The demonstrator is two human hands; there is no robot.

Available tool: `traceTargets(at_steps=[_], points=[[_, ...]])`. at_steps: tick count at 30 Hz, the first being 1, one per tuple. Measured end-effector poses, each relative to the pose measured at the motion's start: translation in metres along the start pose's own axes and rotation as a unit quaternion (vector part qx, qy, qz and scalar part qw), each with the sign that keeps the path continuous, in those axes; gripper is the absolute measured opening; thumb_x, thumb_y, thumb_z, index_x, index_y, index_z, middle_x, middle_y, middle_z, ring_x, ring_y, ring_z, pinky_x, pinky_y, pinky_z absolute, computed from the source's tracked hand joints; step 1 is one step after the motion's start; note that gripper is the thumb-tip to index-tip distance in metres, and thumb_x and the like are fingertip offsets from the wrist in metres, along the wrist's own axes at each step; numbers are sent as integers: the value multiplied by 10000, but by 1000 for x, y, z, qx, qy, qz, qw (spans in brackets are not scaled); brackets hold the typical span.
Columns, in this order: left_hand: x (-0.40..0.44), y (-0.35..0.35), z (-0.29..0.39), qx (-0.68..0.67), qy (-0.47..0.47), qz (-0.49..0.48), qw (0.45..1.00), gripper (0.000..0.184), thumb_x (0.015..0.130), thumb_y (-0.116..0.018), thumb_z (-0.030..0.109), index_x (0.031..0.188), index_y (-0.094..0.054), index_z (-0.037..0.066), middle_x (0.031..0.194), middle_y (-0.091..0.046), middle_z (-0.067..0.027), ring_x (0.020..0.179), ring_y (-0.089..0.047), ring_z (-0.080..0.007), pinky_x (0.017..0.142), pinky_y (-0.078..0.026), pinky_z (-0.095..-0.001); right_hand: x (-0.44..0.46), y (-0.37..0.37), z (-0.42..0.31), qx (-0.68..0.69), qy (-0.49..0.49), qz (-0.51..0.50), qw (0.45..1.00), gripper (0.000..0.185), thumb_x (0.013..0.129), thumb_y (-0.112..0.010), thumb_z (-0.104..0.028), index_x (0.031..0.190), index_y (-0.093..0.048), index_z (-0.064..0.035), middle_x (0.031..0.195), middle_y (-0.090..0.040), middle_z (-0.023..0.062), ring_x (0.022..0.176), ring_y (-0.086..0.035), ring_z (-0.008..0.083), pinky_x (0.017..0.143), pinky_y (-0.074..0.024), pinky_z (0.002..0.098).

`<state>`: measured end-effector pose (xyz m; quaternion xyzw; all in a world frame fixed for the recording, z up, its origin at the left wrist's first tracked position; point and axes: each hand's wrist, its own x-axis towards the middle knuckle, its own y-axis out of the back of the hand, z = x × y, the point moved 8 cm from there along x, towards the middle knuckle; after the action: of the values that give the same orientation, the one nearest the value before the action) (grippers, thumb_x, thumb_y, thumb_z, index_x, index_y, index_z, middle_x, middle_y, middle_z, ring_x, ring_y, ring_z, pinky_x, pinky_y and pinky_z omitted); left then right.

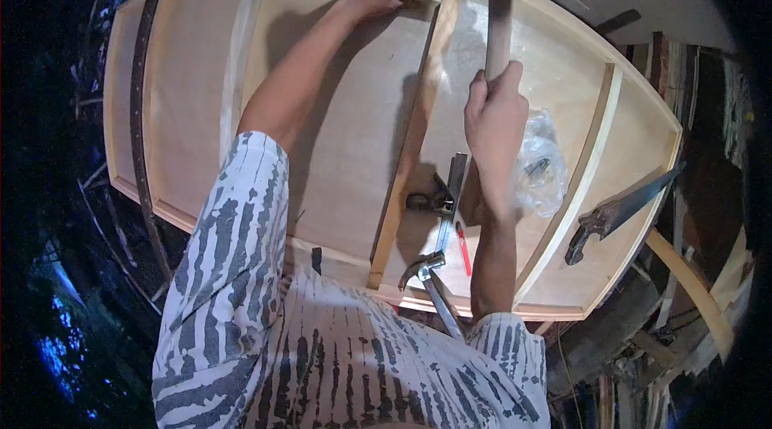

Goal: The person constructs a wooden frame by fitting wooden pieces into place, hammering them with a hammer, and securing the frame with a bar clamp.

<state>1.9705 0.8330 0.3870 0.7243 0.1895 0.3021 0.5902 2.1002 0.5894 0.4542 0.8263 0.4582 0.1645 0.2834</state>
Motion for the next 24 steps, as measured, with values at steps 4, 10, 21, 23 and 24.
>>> traceTargets(at_steps=[4, 10, 21, 23, 24], points=[[-5, 19, 1, -152, 25, -69, 986, 878, 811, -692, 485, 1548, -298, 216, 1582, -251, -127, 1470, -144, -382, 1144, -125, -616, 10, -37, 8, -116, 39, -59, 991, 206, 936, -557, -134, 1020, -434, 8, 761, -648, 286, 704, -646, 477, 618, -502, 555], [13, -7, -11, -89, -7, -49, 995, 911, 771, -748, 455, 1540, -327, 207, 1535, -318, -138, 1434, -221, -384, 1123, -203, -629, 22, -31, 4, -126, 25, -85, 988, 213, 947, -535, -143, 1051, -438, 15, 757, -650, 285, 724, -648, 485, 653, -512, 562], [8, -39, -26, 1, 31, -61, 998, 982, 782, -710, 609, 1539, -94, 497, 1575, -239, -29, 1471, -173, -338, 1069, -91, -818, 2, -64, 49, -36, -7, -129, 991, 220, 973, -538, -193, 1062, -484, 0, 791, -658, 260, 712, -644, 464, 644, -509, 529], [10, -41, -24, -12, 35, -61, 997, 947, 791, -710, 615, 1532, -131, 496, 1570, -240, -74, 1463, -175, -369, 1071, -89, -813, -18, -63, 74, 34, -32, -139, 989, 230, 980, -546, -204, 1070, -500, 3, 784, -663, 224, 651, -647, 418, 617, -517, 491], [8, -50, -25, -13, 37, -57, 998, 947, 791, -710, 615, 1532, -131, 496, 1570, -240, -74, 1463, -175, -369, 1071, -89, -813, -36, -71, 98, 167, -92, -155, 969, 231, 982, -558, -215, 1073, -510, -9, 765, -637, 159, 586, -609, 329, 567, -501, 429]])
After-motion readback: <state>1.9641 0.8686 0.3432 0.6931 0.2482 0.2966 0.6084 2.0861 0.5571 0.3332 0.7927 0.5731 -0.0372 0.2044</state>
